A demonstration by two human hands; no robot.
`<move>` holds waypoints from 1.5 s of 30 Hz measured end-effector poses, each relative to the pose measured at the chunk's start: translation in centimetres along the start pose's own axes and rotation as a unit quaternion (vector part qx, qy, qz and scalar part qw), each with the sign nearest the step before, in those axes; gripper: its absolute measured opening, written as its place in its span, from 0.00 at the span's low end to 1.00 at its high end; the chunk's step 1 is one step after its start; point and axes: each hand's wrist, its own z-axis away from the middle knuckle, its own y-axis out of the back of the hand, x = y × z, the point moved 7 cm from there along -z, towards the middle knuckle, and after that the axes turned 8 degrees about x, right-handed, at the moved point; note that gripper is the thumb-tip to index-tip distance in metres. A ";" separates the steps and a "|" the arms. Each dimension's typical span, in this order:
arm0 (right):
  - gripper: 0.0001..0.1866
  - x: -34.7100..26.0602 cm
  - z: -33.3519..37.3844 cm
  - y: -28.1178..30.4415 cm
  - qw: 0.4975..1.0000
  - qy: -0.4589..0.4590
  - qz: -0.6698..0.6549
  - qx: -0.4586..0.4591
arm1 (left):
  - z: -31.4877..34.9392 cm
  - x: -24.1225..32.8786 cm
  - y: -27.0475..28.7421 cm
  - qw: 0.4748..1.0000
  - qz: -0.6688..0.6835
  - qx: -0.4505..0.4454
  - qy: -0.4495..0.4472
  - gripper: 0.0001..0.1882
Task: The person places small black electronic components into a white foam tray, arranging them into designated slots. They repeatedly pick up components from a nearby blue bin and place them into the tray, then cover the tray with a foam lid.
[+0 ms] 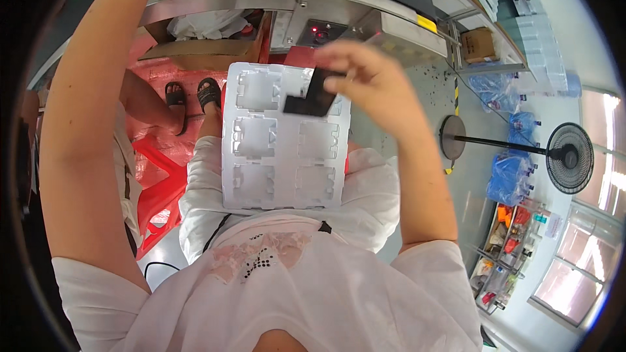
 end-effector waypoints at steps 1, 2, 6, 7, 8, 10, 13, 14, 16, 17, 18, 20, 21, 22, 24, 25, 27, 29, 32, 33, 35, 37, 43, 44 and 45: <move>0.12 3.2 0.9 -0.2 0.999 -0.045 0.010 -0.024 | -0.3 0.1 0.7 1.000 -0.014 -0.019 0.011 0.10; 0.11 6.4 1.3 0.2 0.989 -0.112 0.090 -0.047 | -0.5 0.4 1.5 0.999 -0.026 -0.038 0.021 0.10; 0.12 15.3 1.0 0.1 0.987 -0.155 0.034 0.011 | 0.9 2.8 7.6 0.986 0.164 0.021 0.017 0.07; 0.12 16.6 0.4 -0.3 0.988 -0.152 0.025 0.027 | 1.5 3.3 9.0 0.976 0.213 0.035 0.027 0.07; 0.11 17.8 -0.3 -1.2 0.992 -0.125 0.010 0.028 | 2.3 3.6 10.5 0.964 0.260 0.047 0.038 0.06; 0.11 20.6 -0.8 -0.4 0.994 -0.088 -0.005 0.070 | 2.9 5.2 9.0 0.904 0.413 -0.014 0.107 0.09; 0.10 20.3 -2.1 -2.1 0.990 0.056 0.123 0.028 | 7.7 6.3 7.5 0.820 0.549 -0.031 0.160 0.11; 0.10 20.2 -1.9 -1.9 0.983 0.069 0.158 0.061 | 9.5 7.7 8.1 0.814 0.549 -0.062 0.180 0.11; 0.10 19.4 -1.3 -2.0 0.962 0.100 0.227 0.118 | 13.0 9.2 6.0 0.775 0.594 -0.101 0.190 0.10; 0.10 19.2 -0.9 -1.7 0.967 0.073 0.200 0.141 | 14.7 10.0 4.6 0.754 0.612 -0.118 0.208 0.10; 0.11 18.9 -0.5 -1.3 0.970 0.043 0.172 0.167 | 16.1 11.1 4.3 0.740 0.593 -0.175 0.264 0.10; 0.11 18.7 -0.4 -0.9 0.970 0.018 0.153 0.190 | 19.2 12.2 1.0 0.694 0.624 -0.197 0.300 0.10; 0.11 19.0 -0.5 -0.9 0.969 0.019 0.160 0.187 | 20.4 12.5 -0.5 0.690 0.628 -0.195 0.302 0.09; 0.12 19.2 -0.4 -0.8 0.968 0.018 0.169 0.186 | 21.3 13.0 -1.9 0.684 0.635 -0.193 0.303 0.09; 0.12 19.5 -0.6 -1.2 0.967 0.029 0.198 0.156 | 22.9 13.7 -4.9 0.678 0.623 -0.211 0.328 0.09; 0.13 19.4 -0.9 -1.5 0.967 0.039 0.210 0.139 | 23.4 13.8 -6.2 0.677 0.615 -0.218 0.341 0.09; 0.13 18.6 -0.6 -1.7 0.931 0.072 0.325 0.149 | 23.8 14.0 -7.9 0.695 0.605 -0.206 0.330 0.08; 0.14 18.1 -0.1 -2.0 0.908 0.101 0.376 0.157 | 24.6 14.1 -10.2 0.717 0.594 -0.192 0.311 0.09; 0.15 17.8 0.2 -2.0 0.918 0.113 0.341 0.170 | 24.4 14.5 -11.0 0.701 0.600 -0.186 0.337 0.08; 0.16 17.5 0.4 -2.2 0.928 0.102 0.314 0.171 | 24.5 14.7 -10.9 0.679 0.613 -0.190 0.357 0.08; 0.16 17.6 0.3 -2.2 0.949 0.080 0.261 0.160 | 24.5 15.0 -10.7 0.632 0.637 -0.197 0.395 0.07; 0.16 18.0 -0.6 -1.9 0.967 0.058 0.206 0.138 | 25.1 15.1 -11.5 0.639 0.629 -0.210 0.391 0.09; 0.14 20.9 -2.8 -1.2 0.993 -0.104 0.060 -0.009 | 26.6 15.0 -13.9 0.671 0.629 -0.178 0.350 0.09; 0.14 20.8 -2.9 -0.9 0.992 -0.072 0.102 0.010 | 26.8 15.0 -14.3 0.674 0.633 -0.166 0.343 0.09; 0.13 20.2 -2.5 -0.7 0.988 -0.041 0.144 0.031 | 26.3 14.9 -13.5 0.722 0.596 -0.150 0.317 0.10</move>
